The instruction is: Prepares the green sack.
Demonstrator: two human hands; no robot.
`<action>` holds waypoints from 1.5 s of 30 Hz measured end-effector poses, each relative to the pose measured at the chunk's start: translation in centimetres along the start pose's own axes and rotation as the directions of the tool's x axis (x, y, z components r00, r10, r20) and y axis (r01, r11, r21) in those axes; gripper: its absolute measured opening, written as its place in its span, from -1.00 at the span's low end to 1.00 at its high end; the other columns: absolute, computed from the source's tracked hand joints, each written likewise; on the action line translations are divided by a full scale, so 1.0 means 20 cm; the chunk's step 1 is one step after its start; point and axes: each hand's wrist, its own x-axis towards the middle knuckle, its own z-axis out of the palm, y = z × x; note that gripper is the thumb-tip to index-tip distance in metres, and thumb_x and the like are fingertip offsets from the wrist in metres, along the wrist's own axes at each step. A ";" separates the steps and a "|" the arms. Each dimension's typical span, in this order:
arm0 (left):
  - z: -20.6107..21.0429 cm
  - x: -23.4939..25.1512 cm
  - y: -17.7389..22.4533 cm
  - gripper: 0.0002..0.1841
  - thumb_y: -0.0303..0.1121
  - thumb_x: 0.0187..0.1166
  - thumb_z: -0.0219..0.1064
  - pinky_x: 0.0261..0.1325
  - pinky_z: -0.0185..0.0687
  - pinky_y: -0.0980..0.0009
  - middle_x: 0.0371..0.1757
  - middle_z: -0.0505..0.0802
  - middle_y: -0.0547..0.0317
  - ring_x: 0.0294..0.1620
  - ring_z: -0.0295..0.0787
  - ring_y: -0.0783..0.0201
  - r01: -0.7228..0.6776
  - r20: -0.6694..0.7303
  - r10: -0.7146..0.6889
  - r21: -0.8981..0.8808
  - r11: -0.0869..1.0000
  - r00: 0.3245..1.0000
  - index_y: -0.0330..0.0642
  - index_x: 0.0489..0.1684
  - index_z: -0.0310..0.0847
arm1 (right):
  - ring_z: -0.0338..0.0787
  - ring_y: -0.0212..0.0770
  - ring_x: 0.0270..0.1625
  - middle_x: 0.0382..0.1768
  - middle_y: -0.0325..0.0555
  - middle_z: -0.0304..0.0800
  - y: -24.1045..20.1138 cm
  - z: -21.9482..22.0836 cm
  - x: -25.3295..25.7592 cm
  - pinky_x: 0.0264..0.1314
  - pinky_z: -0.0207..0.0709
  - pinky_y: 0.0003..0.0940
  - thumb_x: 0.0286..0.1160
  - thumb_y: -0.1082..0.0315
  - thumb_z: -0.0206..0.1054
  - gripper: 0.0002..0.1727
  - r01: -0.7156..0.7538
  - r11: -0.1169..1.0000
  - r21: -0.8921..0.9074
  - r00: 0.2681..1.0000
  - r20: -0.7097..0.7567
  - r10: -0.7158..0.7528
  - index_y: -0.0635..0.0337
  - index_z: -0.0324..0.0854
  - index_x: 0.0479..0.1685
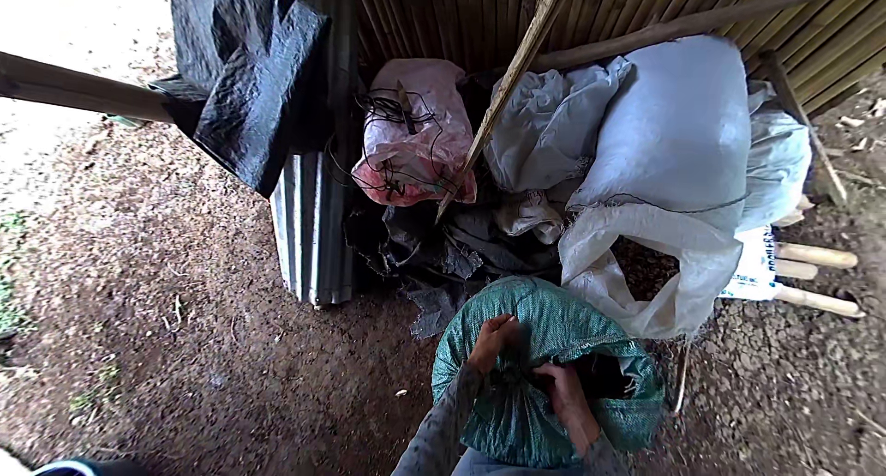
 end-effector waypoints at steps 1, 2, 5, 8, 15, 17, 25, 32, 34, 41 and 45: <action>0.00 0.00 0.00 -0.71 -0.43 0.83 0.01 -0.30 0.66 0.46 -0.61 0.68 0.35 -0.57 0.62 0.44 -0.005 0.004 0.005 -0.001 1.000 1.000 -0.28 -0.27 0.62 | 0.73 -0.24 -0.38 -0.43 -0.02 0.72 0.01 0.01 -0.01 -0.25 0.67 -0.35 0.22 0.73 0.34 -0.84 -0.011 0.999 0.041 1.000 -0.010 0.011 0.38 0.57 -0.27; 0.00 0.01 0.00 -0.71 -0.44 0.83 0.01 -0.30 0.66 0.46 -0.61 0.68 0.35 -0.57 0.62 0.44 -0.008 0.006 0.008 -0.007 1.000 1.000 -0.28 -0.27 0.62 | 0.70 -0.23 -0.37 -0.43 -0.03 0.69 0.00 0.02 0.00 -0.25 0.65 -0.33 0.19 0.73 0.33 -0.84 -0.012 1.000 0.020 1.000 -0.013 0.012 0.36 0.57 -0.31; -0.01 0.00 0.00 -0.71 -0.43 0.84 0.03 -0.32 0.65 0.47 -0.63 0.67 0.35 -0.59 0.61 0.44 0.001 -0.002 -0.001 -0.009 1.000 1.000 -0.28 -0.29 0.62 | 0.70 -0.16 -0.22 -0.32 0.06 0.70 -0.03 0.04 -0.01 -0.10 0.60 -0.19 0.16 0.69 0.32 -0.83 0.062 0.962 -0.265 0.998 0.003 -0.063 0.43 0.62 -0.25; 0.00 -0.01 -0.01 -0.72 -0.43 0.83 0.03 -0.33 0.65 0.47 -0.63 0.68 0.35 -0.59 0.62 0.45 0.001 -0.001 -0.001 -0.012 1.000 1.000 -0.27 -0.29 0.62 | 0.72 -0.10 -0.01 -0.12 0.16 0.77 -0.05 0.02 -0.02 0.14 0.56 -0.11 0.22 0.67 0.34 -0.73 0.157 0.898 -0.412 0.987 0.039 -0.154 0.52 0.68 -0.05; 0.01 0.00 -0.02 -0.71 -0.44 0.83 0.02 -0.37 0.59 0.50 -0.64 0.65 0.37 -0.62 0.56 0.47 -0.004 0.002 0.004 -0.022 1.000 1.000 -0.26 -0.31 0.62 | 0.71 -0.28 -0.28 -0.44 -0.11 0.74 -0.03 0.03 -0.05 -0.05 0.61 -0.23 0.28 0.18 0.59 -0.67 0.402 0.768 -0.499 0.914 0.264 -0.307 0.32 0.74 -0.42; 0.01 0.00 -0.02 -0.72 -0.44 0.83 0.03 -0.39 0.57 0.50 -0.66 0.63 0.38 -0.63 0.55 0.47 -0.011 0.004 0.011 -0.028 1.000 1.000 -0.25 -0.30 0.61 | 0.78 0.12 -0.18 -0.35 0.26 0.77 -0.08 0.11 -0.08 0.06 0.60 0.10 0.30 0.00 0.64 -0.41 0.375 0.615 -0.694 0.916 0.176 -0.360 0.52 0.73 -0.36; 0.03 -0.02 -0.03 -0.72 -0.44 0.84 0.03 -0.35 0.62 0.47 -0.64 0.66 0.34 -0.61 0.59 0.45 -0.028 0.007 0.028 -0.008 1.000 1.000 -0.30 -0.29 0.61 | 0.81 -0.21 0.09 0.01 0.08 0.83 -0.05 -0.01 -0.01 0.21 0.70 -0.26 0.06 0.71 0.55 -0.49 0.179 0.973 -0.144 0.980 0.114 -0.164 0.43 0.62 0.13; 0.02 -0.02 -0.03 -0.72 -0.45 0.84 0.03 -0.35 0.64 0.48 -0.65 0.67 0.35 -0.62 0.60 0.46 -0.035 0.015 0.036 -0.011 0.999 0.999 -0.32 -0.26 0.61 | 0.76 -0.19 -0.06 -0.16 0.07 0.78 -0.06 -0.04 -0.03 0.05 0.64 -0.22 -0.05 0.69 0.44 -0.57 0.176 0.920 -0.351 0.984 0.075 -0.160 0.44 0.63 -0.03; 0.02 -0.01 -0.03 -0.73 -0.45 0.83 0.04 -0.35 0.64 0.48 -0.64 0.67 0.34 -0.62 0.60 0.46 -0.044 0.006 0.044 0.005 0.999 0.999 -0.33 -0.26 0.62 | 0.83 -0.22 -0.06 -0.10 0.08 0.81 -0.05 -0.05 -0.02 0.05 0.73 -0.29 0.04 0.74 0.47 -0.54 0.170 0.961 -0.216 0.984 0.081 -0.156 0.45 0.60 0.06; 0.03 0.00 0.01 -0.76 -0.38 0.84 0.09 -0.53 0.50 0.57 -0.60 0.67 0.35 -0.66 0.53 0.51 0.014 0.020 -0.017 0.140 0.990 1.000 -0.33 -0.08 0.64 | 0.83 -0.19 0.01 -0.02 0.12 0.81 -0.08 -0.05 -0.01 0.14 0.73 -0.28 0.18 0.76 0.43 -0.55 0.136 0.941 -0.309 0.985 0.142 -0.095 0.48 0.59 0.15; 0.03 -0.01 0.00 -0.77 -0.38 0.84 0.10 -0.52 0.49 0.57 -0.59 0.64 0.36 -0.66 0.51 0.51 0.014 0.040 -0.019 0.123 0.992 0.999 -0.31 -0.09 0.63 | 0.71 -0.04 0.30 0.21 0.28 0.73 -0.12 -0.05 -0.02 0.44 0.51 -0.13 0.21 0.70 0.40 -0.46 0.305 0.749 -0.588 0.951 0.229 -0.208 0.56 0.55 0.31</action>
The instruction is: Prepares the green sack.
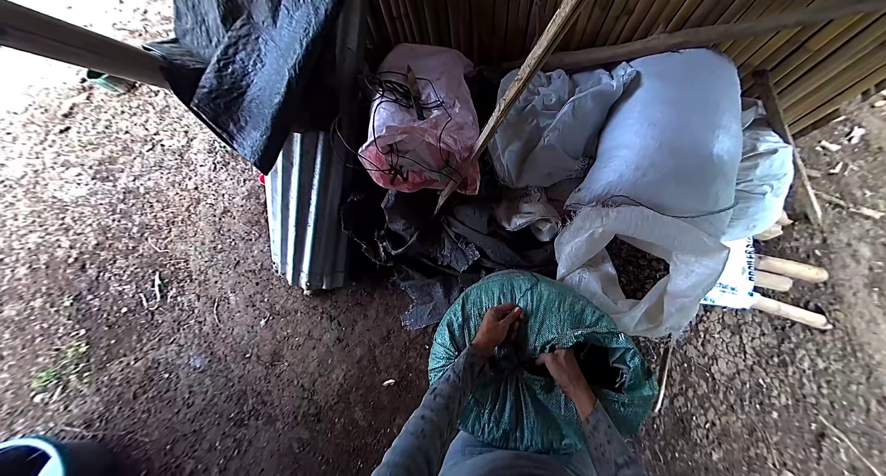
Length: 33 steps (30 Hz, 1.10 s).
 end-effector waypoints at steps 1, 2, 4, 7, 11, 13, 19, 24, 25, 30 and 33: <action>-0.01 -0.01 0.00 -0.77 -0.39 0.84 0.08 -0.49 0.50 0.57 -0.58 0.64 0.38 -0.63 0.51 0.52 -0.018 0.018 0.018 -0.011 1.000 1.000 -0.30 -0.11 0.63 | 0.73 -0.13 0.27 0.18 0.22 0.75 0.01 0.00 -0.01 0.42 0.55 -0.22 0.22 0.69 0.40 -0.49 0.037 0.996 0.083 0.999 -0.006 -0.036 0.54 0.56 0.29; -0.02 -0.02 0.00 -0.76 -0.39 0.84 0.07 -0.43 0.53 0.57 -0.54 0.66 0.39 -0.59 0.54 0.52 -0.035 0.038 0.036 -0.011 0.999 0.999 -0.30 -0.10 0.65 | 0.78 -0.25 0.17 0.07 0.11 0.81 0.03 0.01 -0.01 0.33 0.63 -0.32 0.23 0.66 0.40 -0.57 0.071 0.979 0.191 0.997 -0.019 -0.068 0.51 0.62 0.19; -0.03 -0.03 -0.01 -0.74 -0.40 0.84 0.05 -0.29 0.60 0.53 -0.45 0.72 0.38 -0.48 0.61 0.51 -0.054 0.077 0.053 0.010 0.998 0.996 -0.31 -0.02 0.67 | 0.82 -0.37 0.05 -0.05 0.00 0.85 0.05 0.03 -0.01 0.25 0.69 -0.41 0.28 0.60 0.44 -0.64 0.108 0.937 0.332 0.994 -0.032 -0.103 0.47 0.63 0.11; -0.02 -0.05 -0.02 -0.75 -0.41 0.84 0.05 -0.18 0.67 0.50 -0.38 0.78 0.34 -0.40 0.68 0.49 -0.086 0.076 0.083 0.028 0.996 0.994 -0.33 -0.02 0.67 | 0.78 -0.35 0.21 0.13 0.04 0.81 0.03 0.06 -0.01 0.38 0.63 -0.43 0.14 0.60 0.57 -0.38 0.140 0.926 0.350 0.989 -0.015 -0.144 0.49 0.52 0.32; 0.00 -0.06 -0.03 -0.76 -0.42 0.79 0.13 -0.09 0.71 0.47 -0.34 0.81 0.29 -0.34 0.72 0.50 -0.147 0.062 0.144 0.059 0.987 0.988 -0.36 -0.03 0.72 | 0.72 -0.32 0.36 0.27 0.05 0.76 0.02 0.10 -0.01 0.51 0.56 -0.38 0.11 0.38 0.72 -0.19 0.156 0.935 0.319 0.987 -0.096 -0.132 0.43 0.45 0.44; 0.00 -0.06 -0.04 -0.78 -0.44 0.78 0.15 -0.07 0.68 0.49 -0.33 0.81 0.31 -0.33 0.70 0.53 -0.165 0.079 0.159 0.065 0.984 0.984 -0.34 -0.01 0.73 | 0.72 -0.25 0.37 0.29 0.14 0.74 0.04 0.12 0.00 0.52 0.55 -0.33 0.22 0.43 0.66 -0.28 0.181 0.933 0.311 0.976 -0.177 -0.130 0.49 0.47 0.42; -0.01 -0.07 -0.07 -0.80 -0.50 0.62 0.35 0.03 0.76 0.44 -0.09 0.91 0.13 -0.21 0.81 0.46 -0.178 0.041 0.178 0.002 0.984 0.983 -0.39 0.08 0.77 | 0.82 -0.21 0.15 0.13 0.08 0.81 0.05 0.08 -0.05 0.25 0.74 -0.28 0.41 0.61 0.46 -0.57 -0.029 0.794 0.607 0.996 -0.053 0.077 0.43 0.53 0.28; -0.01 -0.06 -0.07 -0.87 -0.47 0.60 0.37 -0.02 0.75 0.42 -0.29 0.86 0.23 -0.29 0.78 0.46 -0.167 0.033 0.167 0.010 0.986 0.985 -0.37 -0.11 0.73 | 0.79 -0.25 0.06 0.05 0.05 0.74 -0.01 0.07 -0.06 0.15 0.72 -0.33 0.47 0.67 0.22 -0.60 -0.061 0.820 0.569 0.997 -0.011 0.082 0.41 0.40 0.31; -0.01 -0.05 -0.07 -0.87 -0.46 0.62 0.35 -0.03 0.74 0.42 -0.29 0.85 0.24 -0.29 0.77 0.46 -0.169 0.039 0.169 0.005 0.986 0.985 -0.37 -0.10 0.73 | 0.77 -0.28 0.00 -0.02 0.03 0.72 -0.01 0.08 -0.06 0.10 0.69 -0.36 0.48 0.66 0.17 -0.65 -0.057 0.828 0.558 0.995 -0.034 0.092 0.40 0.41 0.25; -0.02 -0.05 -0.06 -0.88 -0.47 0.63 0.32 -0.03 0.75 0.43 -0.30 0.84 0.26 -0.30 0.77 0.46 -0.173 0.070 0.173 -0.012 0.985 0.982 -0.36 -0.10 0.71 | 0.71 -0.43 -0.30 -0.32 -0.15 0.74 0.06 0.08 -0.04 -0.21 0.58 -0.52 0.47 0.63 0.15 -0.85 -0.016 0.866 0.499 0.989 -0.117 0.085 0.30 0.52 -0.08; -0.03 -0.05 -0.06 -0.89 -0.50 0.58 0.36 0.02 0.73 0.44 -0.28 0.85 0.26 -0.25 0.77 0.49 -0.201 0.117 0.199 0.010 0.979 0.973 -0.36 -0.14 0.75 | 0.77 -0.39 -0.24 -0.25 -0.10 0.81 0.08 0.06 -0.04 -0.16 0.64 -0.51 0.46 0.66 0.19 -0.85 -0.038 0.819 0.572 0.988 -0.099 0.115 0.33 0.56 -0.09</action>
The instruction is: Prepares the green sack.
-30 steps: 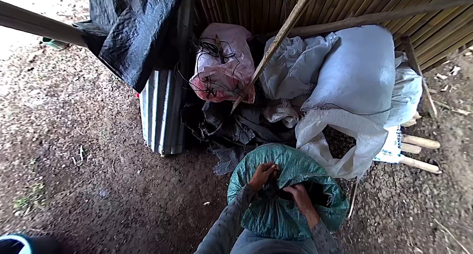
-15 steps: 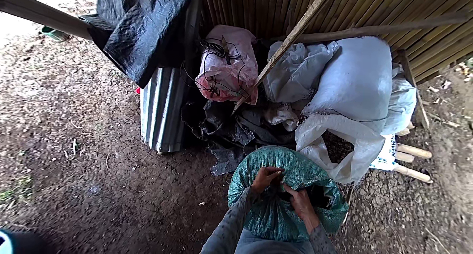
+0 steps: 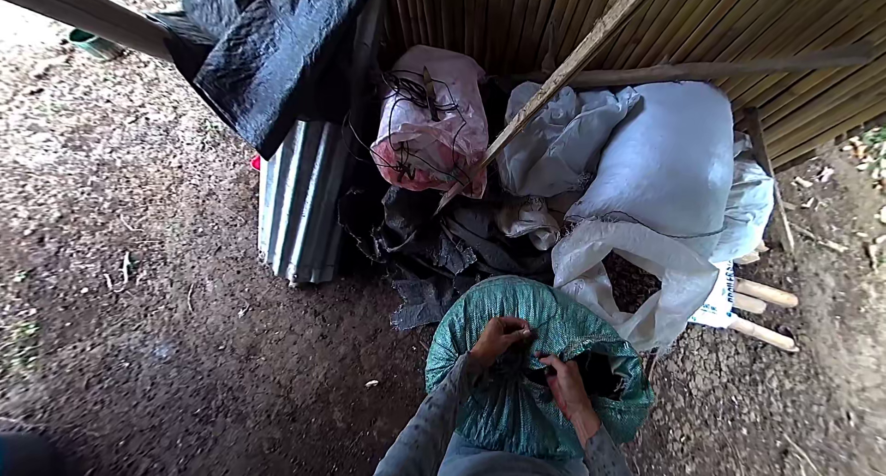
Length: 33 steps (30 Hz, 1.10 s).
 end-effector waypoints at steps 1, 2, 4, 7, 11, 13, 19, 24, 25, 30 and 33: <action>0.00 0.00 0.00 -0.90 -0.51 0.56 0.37 0.05 0.73 0.44 -0.26 0.86 0.25 -0.22 0.77 0.49 -0.007 0.016 0.006 0.007 1.000 1.000 -0.36 -0.14 0.76 | 0.79 -0.37 -0.20 -0.20 -0.06 0.83 0.00 0.00 -0.01 -0.11 0.66 -0.48 0.44 0.68 0.20 -0.81 -0.029 0.998 0.061 1.000 -0.001 0.029 0.35 0.55 -0.05; 0.00 0.00 -0.01 -0.90 -0.52 0.55 0.38 0.07 0.73 0.44 -0.22 0.86 0.23 -0.19 0.77 0.49 -0.014 0.031 0.014 0.012 1.000 0.999 -0.37 -0.14 0.76 | 0.80 -0.34 -0.17 -0.14 -0.02 0.84 0.00 -0.01 -0.01 -0.08 0.68 -0.45 0.42 0.70 0.21 -0.77 -0.056 0.991 0.121 0.998 0.004 0.056 0.37 0.54 0.02; -0.01 0.00 -0.01 -0.89 -0.53 0.52 0.39 0.11 0.72 0.44 -0.16 0.86 0.19 -0.13 0.77 0.48 -0.032 0.053 0.030 0.027 0.999 0.998 -0.38 -0.15 0.78 | 0.78 -0.32 -0.18 -0.08 0.01 0.83 0.00 -0.02 -0.03 -0.06 0.68 -0.43 0.43 0.71 0.21 -0.72 -0.103 0.973 0.207 0.995 0.023 0.100 0.38 0.52 0.10; 0.00 -0.01 -0.01 -0.88 -0.52 0.54 0.39 0.16 0.71 0.46 -0.10 0.86 0.12 -0.07 0.77 0.47 -0.057 0.079 0.050 0.084 0.995 0.996 -0.40 -0.13 0.79 | 0.77 -0.34 -0.24 -0.12 -0.02 0.83 -0.02 -0.01 -0.05 -0.10 0.68 -0.46 0.40 0.72 0.21 -0.71 -0.117 0.975 0.190 0.993 0.041 0.111 0.36 0.52 0.09; 0.00 -0.01 -0.01 -0.86 -0.50 0.56 0.39 0.16 0.70 0.47 -0.10 0.88 0.14 -0.08 0.78 0.49 -0.071 0.099 0.061 0.103 0.992 0.993 -0.39 -0.10 0.78 | 0.69 -0.40 -0.21 -0.18 -0.11 0.72 -0.04 0.01 -0.03 -0.10 0.59 -0.50 0.48 0.63 0.18 -0.77 -0.083 0.996 -0.038 0.996 0.006 0.083 0.33 0.49 0.08; 0.00 -0.01 -0.01 -0.87 -0.49 0.55 0.41 0.14 0.71 0.47 -0.11 0.88 0.15 -0.09 0.79 0.49 -0.069 0.100 0.058 0.110 0.991 0.993 -0.37 -0.12 0.79 | 0.75 -0.31 -0.02 -0.08 -0.03 0.75 -0.04 0.04 -0.01 0.09 0.65 -0.36 0.47 0.60 0.19 -0.72 -0.052 0.995 -0.083 0.998 -0.033 0.050 0.39 0.54 0.14; 0.01 -0.05 0.03 -0.85 -0.44 0.46 0.53 0.21 0.76 0.39 -0.11 0.94 0.10 -0.07 0.87 0.41 -0.018 0.049 0.006 0.246 0.969 0.999 -0.32 -0.13 0.85 | 0.84 -0.24 -0.18 -0.13 0.06 0.80 -0.02 0.07 -0.08 -0.05 0.78 -0.35 0.43 0.69 0.29 -0.78 -0.072 0.983 0.166 0.985 -0.145 0.097 0.48 0.55 0.03; 0.05 -0.08 0.06 -0.83 -0.41 0.55 0.46 0.32 0.70 0.29 -0.05 0.93 -0.03 0.04 0.88 0.24 -0.099 0.037 0.092 0.430 0.897 0.995 -0.33 -0.09 0.87 | 0.85 -0.24 -0.15 -0.13 0.05 0.81 -0.02 0.09 -0.10 0.01 0.78 -0.37 0.50 0.66 0.30 -0.84 -0.077 0.979 0.190 0.984 -0.143 0.105 0.48 0.58 -0.01; 0.07 -0.09 0.05 -0.83 -0.43 0.57 0.41 0.35 0.69 0.24 -0.04 0.93 -0.08 0.08 0.88 0.15 -0.156 0.048 0.152 0.482 0.862 0.987 -0.35 -0.10 0.87 | 0.85 -0.25 -0.14 -0.16 0.03 0.83 -0.02 0.08 -0.11 0.05 0.77 -0.37 0.53 0.63 0.29 -0.89 -0.068 0.986 0.153 0.988 -0.127 0.088 0.48 0.61 -0.06; 0.12 -0.15 0.06 -0.72 -0.60 0.52 0.21 0.56 0.51 0.06 0.18 0.84 -0.31 0.38 0.71 -0.20 -0.267 0.192 0.187 0.618 0.740 0.963 -0.50 0.06 0.78 | 0.78 -0.28 -0.25 -0.41 -0.09 0.77 -0.07 0.06 -0.13 -0.01 0.70 -0.33 0.36 0.65 0.12 -0.80 -0.043 0.998 -0.035 0.999 -0.025 0.042 0.29 0.60 -0.50; 0.11 -0.18 0.07 -0.58 -0.53 0.40 0.33 0.60 0.46 0.06 0.33 0.74 -0.35 0.48 0.60 -0.24 -0.283 0.270 0.136 0.634 0.720 0.953 -0.52 0.26 0.66 | 0.79 -0.24 -0.20 -0.34 0.00 0.77 -0.13 0.05 -0.09 0.05 0.71 -0.28 0.50 0.62 0.13 -0.81 -0.048 0.962 -0.270 0.998 0.021 0.056 0.41 0.63 -0.40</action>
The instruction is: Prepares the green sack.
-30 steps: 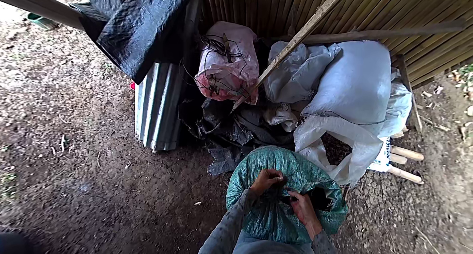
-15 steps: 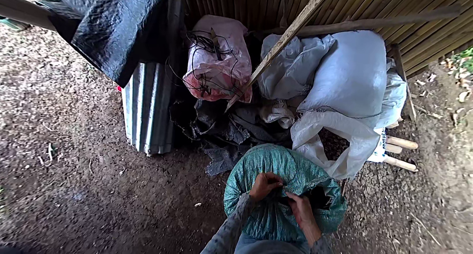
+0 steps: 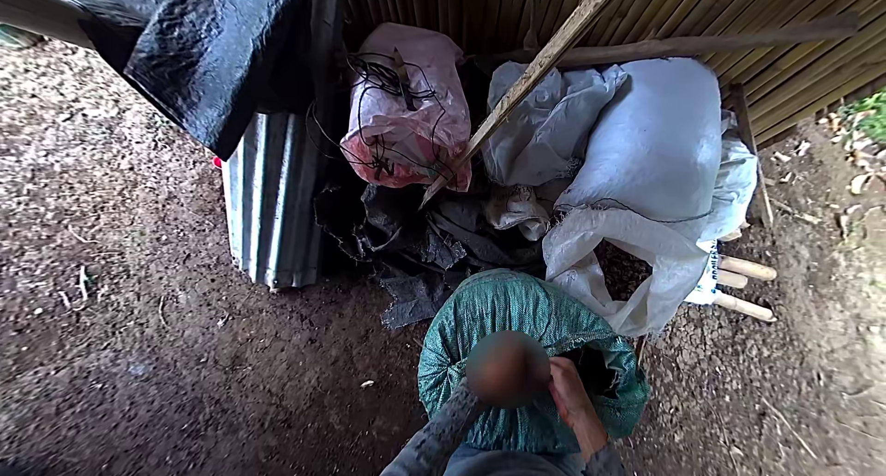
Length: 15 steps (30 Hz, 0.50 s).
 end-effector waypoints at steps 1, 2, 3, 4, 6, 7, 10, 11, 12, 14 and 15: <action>0.00 -0.01 0.01 -0.54 -0.47 0.39 0.39 0.60 0.46 0.05 0.35 0.73 -0.37 0.49 0.59 -0.25 0.005 -0.004 -0.005 0.013 1.000 1.000 -0.54 0.28 0.64 | 0.75 -0.21 -0.18 -0.32 0.03 0.75 -0.03 -0.01 0.01 0.06 0.66 -0.24 0.54 0.59 0.16 -0.81 0.005 0.989 -0.149 1.000 0.017 -0.002 0.44 0.65 -0.36; 0.02 -0.02 0.02 -0.54 -0.41 0.42 0.43 0.59 0.47 0.05 0.33 0.74 -0.37 0.47 0.60 -0.25 0.020 -0.031 -0.019 0.028 0.999 0.999 -0.55 0.26 0.66 | 0.73 -0.17 -0.17 -0.30 0.08 0.74 -0.06 -0.01 0.01 0.08 0.61 -0.18 0.59 0.54 0.18 -0.79 0.018 0.949 -0.315 0.999 0.038 -0.006 0.47 0.68 -0.33; 0.04 -0.02 0.03 -0.56 -0.36 0.47 0.44 0.58 0.48 0.05 0.30 0.76 -0.37 0.46 0.62 -0.25 0.047 -0.067 -0.044 0.040 0.998 0.997 -0.56 0.20 0.68 | 0.69 -0.08 -0.13 -0.27 0.15 0.72 -0.10 -0.01 0.01 0.09 0.53 -0.09 0.63 0.50 0.18 -0.76 0.033 0.885 -0.465 0.998 0.064 -0.004 0.51 0.69 -0.30; 0.07 -0.02 0.04 -0.62 -0.38 0.49 0.43 0.57 0.49 0.05 0.27 0.77 -0.37 0.44 0.64 -0.26 0.075 -0.111 -0.069 0.046 0.996 0.991 -0.56 0.12 0.70 | 0.69 0.01 -0.08 -0.23 0.24 0.73 -0.14 0.00 0.01 0.13 0.50 -0.01 0.67 0.47 0.16 -0.72 0.046 0.810 -0.585 0.996 0.084 0.004 0.53 0.70 -0.27; 0.13 0.00 0.06 -0.74 -0.48 0.51 0.36 0.49 0.58 0.02 0.16 0.83 -0.36 0.35 0.72 -0.28 0.117 -0.233 -0.098 0.067 0.991 0.967 -0.57 -0.03 0.75 | 0.72 0.13 0.04 -0.13 0.34 0.75 -0.21 0.03 0.00 0.22 0.49 0.06 0.72 0.44 0.12 -0.68 0.046 0.698 -0.715 0.994 0.102 0.040 0.55 0.71 -0.19; 0.16 0.00 0.06 -0.79 -0.53 0.48 0.35 0.43 0.63 0.02 0.09 0.85 -0.35 0.28 0.76 -0.28 0.119 -0.294 -0.090 0.083 0.989 0.952 -0.56 -0.11 0.76 | 0.73 0.18 0.11 -0.07 0.37 0.76 -0.23 0.05 -0.02 0.28 0.49 0.08 0.74 0.43 0.10 -0.66 0.039 0.652 -0.757 0.993 0.101 0.058 0.56 0.72 -0.15; 0.21 0.02 0.06 -0.85 -0.60 0.42 0.34 0.35 0.67 0.02 0.02 0.86 -0.32 0.21 0.79 -0.26 0.121 -0.377 -0.079 0.089 0.989 0.923 -0.55 -0.21 0.77 | 0.74 0.21 0.27 0.07 0.40 0.77 -0.24 0.09 -0.04 0.42 0.48 0.06 0.73 0.43 0.09 -0.66 0.025 0.560 -0.828 0.995 0.077 0.069 0.55 0.72 -0.05; 0.21 0.02 0.06 -0.85 -0.60 0.43 0.33 0.35 0.67 0.03 0.03 0.86 -0.31 0.21 0.79 -0.25 0.117 -0.380 -0.074 0.090 0.989 0.922 -0.55 -0.21 0.77 | 0.75 0.21 0.27 0.06 0.39 0.79 -0.23 0.10 -0.04 0.42 0.49 0.06 0.71 0.43 0.12 -0.68 0.026 0.544 -0.839 0.997 0.065 0.051 0.54 0.74 -0.05; 0.22 0.02 0.05 -0.85 -0.60 0.44 0.32 0.36 0.67 0.05 0.03 0.86 -0.29 0.21 0.79 -0.23 0.112 -0.379 -0.066 0.100 0.989 0.923 -0.53 -0.23 0.78 | 0.76 0.21 0.26 0.04 0.37 0.80 -0.22 0.10 -0.04 0.41 0.50 0.06 0.69 0.42 0.15 -0.69 0.025 0.530 -0.848 0.998 0.049 0.031 0.53 0.75 -0.07; 0.23 0.02 0.04 -0.86 -0.58 0.46 0.33 0.36 0.67 0.08 0.03 0.86 -0.26 0.22 0.78 -0.20 0.108 -0.371 -0.055 0.123 0.987 0.927 -0.51 -0.26 0.78 | 0.78 0.20 0.23 0.01 0.34 0.82 -0.20 0.10 -0.04 0.38 0.53 0.06 0.67 0.41 0.19 -0.71 0.007 0.494 -0.869 1.000 0.020 0.020 0.49 0.77 -0.10; 0.24 0.02 0.04 -0.87 -0.58 0.46 0.33 0.36 0.67 0.09 0.02 0.86 -0.26 0.22 0.78 -0.20 0.108 -0.375 -0.053 0.128 0.986 0.926 -0.51 -0.27 0.78 | 0.79 0.19 0.22 -0.01 0.32 0.84 -0.21 0.10 -0.04 0.36 0.54 0.07 0.66 0.41 0.20 -0.71 0.001 0.475 -0.880 1.000 0.010 0.016 0.48 0.78 -0.12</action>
